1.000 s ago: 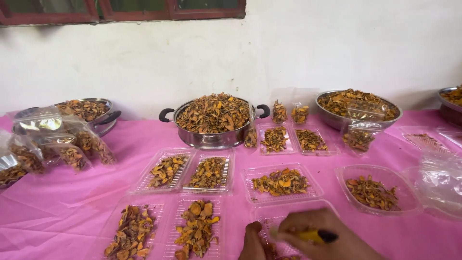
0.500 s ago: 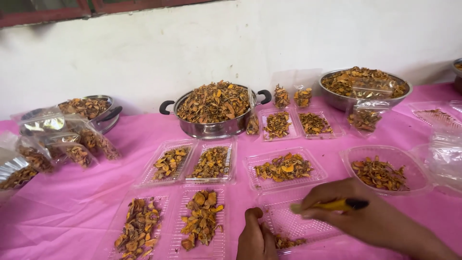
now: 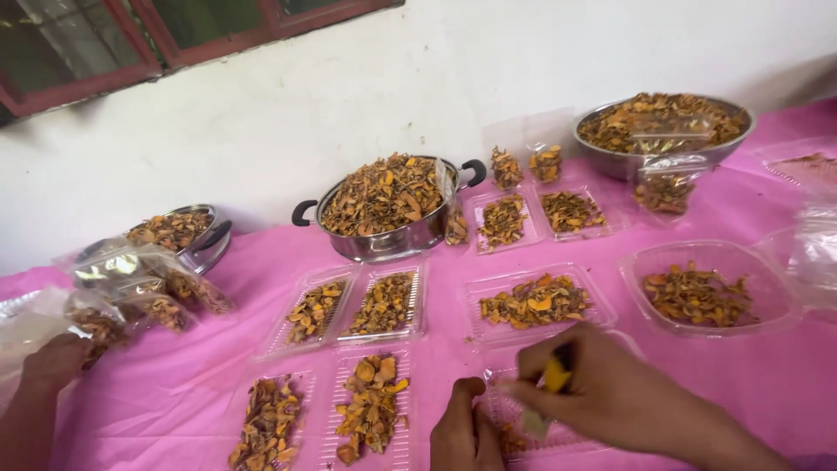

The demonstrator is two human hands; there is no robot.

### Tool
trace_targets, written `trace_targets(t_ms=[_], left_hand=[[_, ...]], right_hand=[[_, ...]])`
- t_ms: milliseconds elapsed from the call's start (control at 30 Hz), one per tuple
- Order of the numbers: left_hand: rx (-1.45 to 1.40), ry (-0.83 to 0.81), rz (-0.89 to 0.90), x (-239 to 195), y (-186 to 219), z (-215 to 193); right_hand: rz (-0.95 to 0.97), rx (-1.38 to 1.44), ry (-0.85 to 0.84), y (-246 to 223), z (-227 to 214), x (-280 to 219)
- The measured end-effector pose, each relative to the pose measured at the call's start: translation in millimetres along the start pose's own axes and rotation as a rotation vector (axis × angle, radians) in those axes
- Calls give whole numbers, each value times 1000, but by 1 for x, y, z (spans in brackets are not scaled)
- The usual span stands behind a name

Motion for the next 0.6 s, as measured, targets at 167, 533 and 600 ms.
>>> trace_targets(t_ms=[167,533,600], left_hand=[[161,-88,258,12,39,-8],[1335,-1061,32,-2,134,36],[1415,-1094,41,-1,133,47]], right_hand=[[-36,223,313,60,-46,-21],[-151,283,391,117,-30,-29],[-179,275,395,109,-32,-29]])
Point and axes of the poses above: each hand's wrist, its own x-axis towards the middle knuckle, its own z-axis out of the palm, y = z × x, the point moved 8 cm from there along x, towards the middle knuckle
